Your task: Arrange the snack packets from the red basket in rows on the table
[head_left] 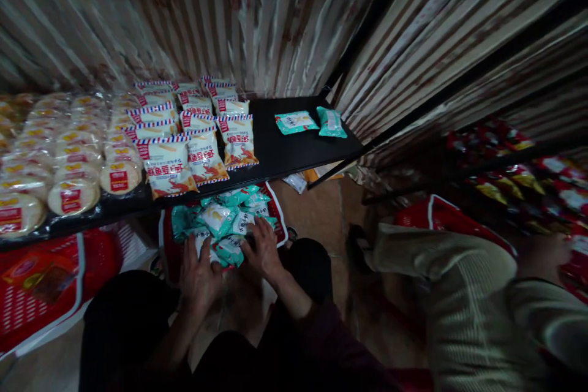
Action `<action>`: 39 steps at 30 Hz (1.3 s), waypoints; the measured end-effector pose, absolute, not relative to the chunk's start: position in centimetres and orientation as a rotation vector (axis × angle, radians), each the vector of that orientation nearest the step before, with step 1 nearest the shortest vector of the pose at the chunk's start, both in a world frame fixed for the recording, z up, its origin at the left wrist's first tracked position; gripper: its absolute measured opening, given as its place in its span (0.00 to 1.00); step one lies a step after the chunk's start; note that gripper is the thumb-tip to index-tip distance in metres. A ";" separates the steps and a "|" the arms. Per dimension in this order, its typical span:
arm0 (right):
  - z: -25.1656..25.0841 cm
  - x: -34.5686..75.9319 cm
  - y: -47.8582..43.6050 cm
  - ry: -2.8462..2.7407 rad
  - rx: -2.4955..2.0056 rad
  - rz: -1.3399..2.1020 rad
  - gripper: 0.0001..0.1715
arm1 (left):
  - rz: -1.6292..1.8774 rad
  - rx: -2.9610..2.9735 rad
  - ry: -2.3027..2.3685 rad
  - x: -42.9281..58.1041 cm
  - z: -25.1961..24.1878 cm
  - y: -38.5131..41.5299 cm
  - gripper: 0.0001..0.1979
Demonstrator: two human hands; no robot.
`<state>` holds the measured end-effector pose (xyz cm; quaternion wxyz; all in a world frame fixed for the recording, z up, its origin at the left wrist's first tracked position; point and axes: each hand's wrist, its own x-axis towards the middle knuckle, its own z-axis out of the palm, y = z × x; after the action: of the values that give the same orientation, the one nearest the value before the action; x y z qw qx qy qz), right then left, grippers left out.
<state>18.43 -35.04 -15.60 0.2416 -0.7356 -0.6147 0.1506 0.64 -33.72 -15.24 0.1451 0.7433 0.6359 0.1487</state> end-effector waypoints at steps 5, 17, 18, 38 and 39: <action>-16.7 17.7 -34.8 -1.763 -2.061 0.334 0.34 | 0.368 2.007 1.889 -0.5 -14.1 -33.9 0.28; -16.2 19.3 -34.2 -2.064 -1.954 0.415 0.31 | 0.302 1.678 1.945 0.7 -14.2 -33.2 0.30; -16.2 19.6 -34.3 -2.074 -1.920 0.411 0.30 | 0.315 1.665 1.956 0.8 -14.3 -33.1 0.30; -15.7 22.0 -30.8 -2.235 -1.681 0.446 0.23 | 0.409 1.326 2.078 2.7 -14.6 -32.7 0.33; -15.7 21.9 -30.5 -2.225 -1.646 0.446 0.22 | 0.426 1.330 2.066 2.5 -14.7 -32.7 0.32</action>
<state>21.87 -30.54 -15.68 0.1684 -0.5788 -0.7823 0.1569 2.49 -32.70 -14.68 0.3183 0.5056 0.7854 0.1620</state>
